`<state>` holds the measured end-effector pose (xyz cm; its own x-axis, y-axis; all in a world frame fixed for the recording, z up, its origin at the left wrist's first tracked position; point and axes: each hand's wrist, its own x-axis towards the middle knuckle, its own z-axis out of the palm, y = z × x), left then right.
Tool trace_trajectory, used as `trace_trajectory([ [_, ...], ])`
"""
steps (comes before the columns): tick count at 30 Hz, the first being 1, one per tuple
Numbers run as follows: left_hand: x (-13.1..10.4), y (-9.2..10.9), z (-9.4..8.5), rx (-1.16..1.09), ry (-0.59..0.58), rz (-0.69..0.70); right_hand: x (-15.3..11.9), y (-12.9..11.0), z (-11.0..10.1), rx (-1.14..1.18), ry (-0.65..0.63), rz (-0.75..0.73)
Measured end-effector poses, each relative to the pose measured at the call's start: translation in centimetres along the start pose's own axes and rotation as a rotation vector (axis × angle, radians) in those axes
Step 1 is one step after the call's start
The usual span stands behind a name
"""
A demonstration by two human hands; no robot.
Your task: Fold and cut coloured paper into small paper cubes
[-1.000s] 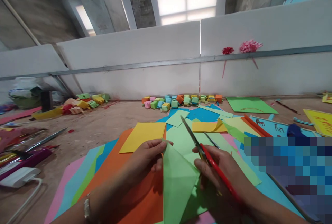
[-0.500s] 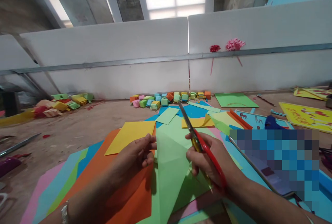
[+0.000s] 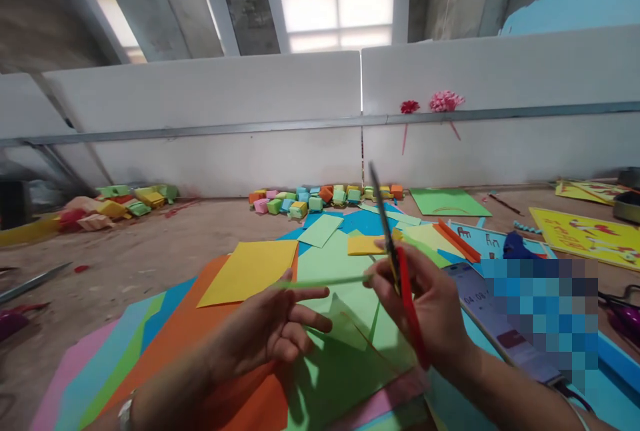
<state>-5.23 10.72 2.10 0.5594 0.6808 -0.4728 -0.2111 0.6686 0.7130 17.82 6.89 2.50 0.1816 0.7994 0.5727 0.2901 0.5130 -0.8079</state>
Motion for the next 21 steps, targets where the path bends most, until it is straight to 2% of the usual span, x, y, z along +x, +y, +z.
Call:
trace_trajectory([
  [3, 0.2, -0.3, 0.0, -0.050, 0.054, 0.051, -1.2, 0.5, 0.3, -0.048, -0.157, -0.139],
  [6, 0.3, -0.5, -0.3, 0.040, 0.055, 0.195, -1.8, 1.1, 0.3, -0.078, -0.299, -0.138],
  [8, 0.2, -0.5, -0.5, 0.142, 0.077, 0.283, -1.9, 1.3, 0.2, -0.093, -0.296, -0.052],
  [12, 0.0, -0.5, -0.3, 0.265, 0.142, 0.376, -1.1, 0.7, 0.2, -0.074, -0.163, 0.176],
  [18, -0.3, -0.7, 0.1, 0.353, 0.124, 0.408, -1.0, 0.0, 1.2, 0.045, -0.327, 0.585],
  [21, -0.4, -1.0, 0.1, 0.320, 0.087, 0.402, -1.4, 0.2, 1.7, 0.102, -0.317, 0.633],
])
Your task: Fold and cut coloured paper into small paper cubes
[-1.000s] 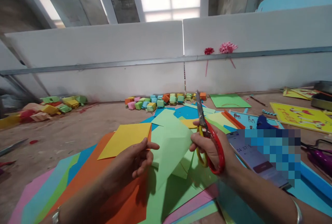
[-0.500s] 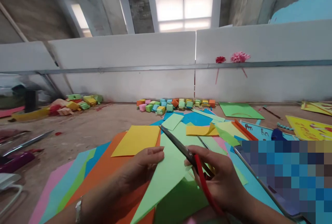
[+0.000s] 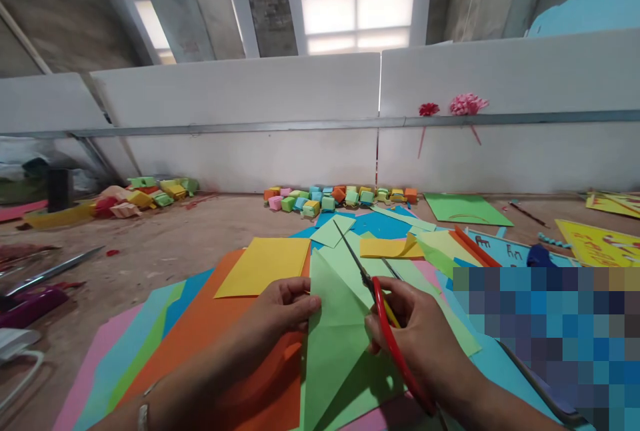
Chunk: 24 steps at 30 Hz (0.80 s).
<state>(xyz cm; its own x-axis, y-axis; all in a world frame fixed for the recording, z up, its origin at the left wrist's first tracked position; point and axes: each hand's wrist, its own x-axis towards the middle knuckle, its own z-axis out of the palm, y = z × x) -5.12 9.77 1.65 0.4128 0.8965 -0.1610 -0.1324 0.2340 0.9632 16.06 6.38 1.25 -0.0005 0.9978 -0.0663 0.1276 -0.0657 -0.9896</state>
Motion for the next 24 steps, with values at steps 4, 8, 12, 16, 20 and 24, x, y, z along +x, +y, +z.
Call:
trace_trajectory([
  [4, -0.3, -0.9, 0.6, -0.096, -0.136, -0.067, -0.3, -0.3, 0.5, 0.022, -0.002, -0.024],
  [8, -0.5, -1.9, 1.5, -0.149, -0.160, -0.085, -0.5, -0.9, 0.6, -0.004, -0.102, -0.019],
  [12, -0.5, -1.2, 1.1, -0.124, 0.011, -0.051, -0.3, -0.8, -0.4, -0.069, -0.158, -0.104],
  [16, 0.2, 0.6, -0.7, -0.104, 0.253, 0.037, 0.5, -0.5, -2.2, -0.219, -0.221, -0.197],
  [20, 0.6, 1.4, -1.5, -0.155, 0.331, 0.056, 1.4, -0.1, -3.3, -0.413, -0.147, -0.256],
  [24, 0.5, 1.2, -1.2, -0.157, 0.324, 0.040, 1.6, -0.5, -3.2, -0.596, -0.118, -0.202],
])
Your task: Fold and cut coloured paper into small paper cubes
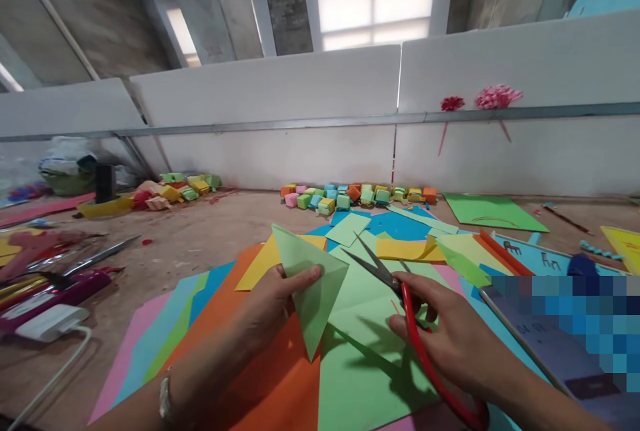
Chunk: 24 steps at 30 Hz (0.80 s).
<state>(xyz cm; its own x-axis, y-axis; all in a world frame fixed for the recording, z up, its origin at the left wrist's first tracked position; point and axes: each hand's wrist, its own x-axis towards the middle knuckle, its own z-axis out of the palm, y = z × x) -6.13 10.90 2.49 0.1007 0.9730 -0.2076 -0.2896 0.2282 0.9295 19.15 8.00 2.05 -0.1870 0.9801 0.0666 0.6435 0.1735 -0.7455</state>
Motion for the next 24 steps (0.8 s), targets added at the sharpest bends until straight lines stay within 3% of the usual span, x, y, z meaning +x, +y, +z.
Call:
trace_trajectory([
  [8, -0.5, 0.1, 0.1, 0.038, -0.049, 0.044, -1.1, -2.4, 0.0, 0.156, -0.205, -0.006],
  [14, -0.7, 0.3, 0.1, 0.062, -0.080, 0.040, -1.1, -2.9, 0.0, 0.259, -0.280, 0.106],
  [24, -0.8, 0.4, 0.0, 0.075, -0.083, 0.053, -1.4, -2.8, 0.0, 0.232, -0.292, 0.033],
])
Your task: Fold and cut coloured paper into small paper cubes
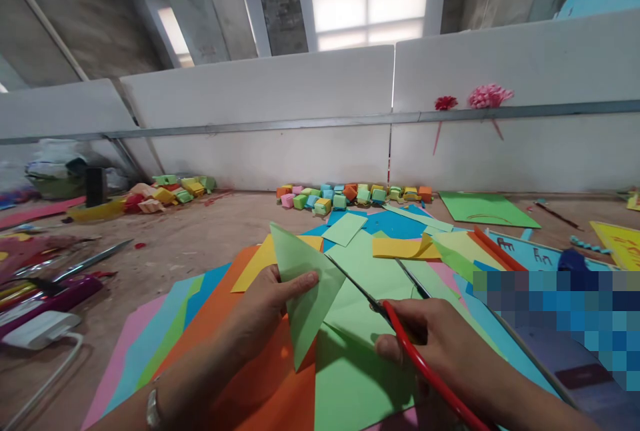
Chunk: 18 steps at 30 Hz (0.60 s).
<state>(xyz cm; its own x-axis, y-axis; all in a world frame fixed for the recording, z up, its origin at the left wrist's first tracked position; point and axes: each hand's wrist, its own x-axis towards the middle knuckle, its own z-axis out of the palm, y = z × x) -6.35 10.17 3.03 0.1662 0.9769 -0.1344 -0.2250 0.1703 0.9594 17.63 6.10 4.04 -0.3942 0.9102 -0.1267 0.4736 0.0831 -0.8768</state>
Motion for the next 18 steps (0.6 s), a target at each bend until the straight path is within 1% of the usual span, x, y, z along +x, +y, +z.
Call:
trace_trajectory([
  [5, 0.03, 0.04, 0.08, -0.004, 0.016, 0.010, 0.29, 0.07, 0.10, -0.013, -0.010, 0.020],
  [8, 0.10, 0.03, 0.04, 0.000, 0.017, 0.006, 0.38, 0.01, 0.08, -0.013, 0.008, 0.030],
  [13, 0.24, -0.08, -0.08, 0.022, 0.035, 0.012, 0.26, -0.33, 0.05, 0.016, 0.100, 0.006],
  [18, 0.26, -0.13, -0.08, 0.038, 0.043, 0.006, 0.20, -0.43, 0.20, -0.016, 0.164, -0.021],
])
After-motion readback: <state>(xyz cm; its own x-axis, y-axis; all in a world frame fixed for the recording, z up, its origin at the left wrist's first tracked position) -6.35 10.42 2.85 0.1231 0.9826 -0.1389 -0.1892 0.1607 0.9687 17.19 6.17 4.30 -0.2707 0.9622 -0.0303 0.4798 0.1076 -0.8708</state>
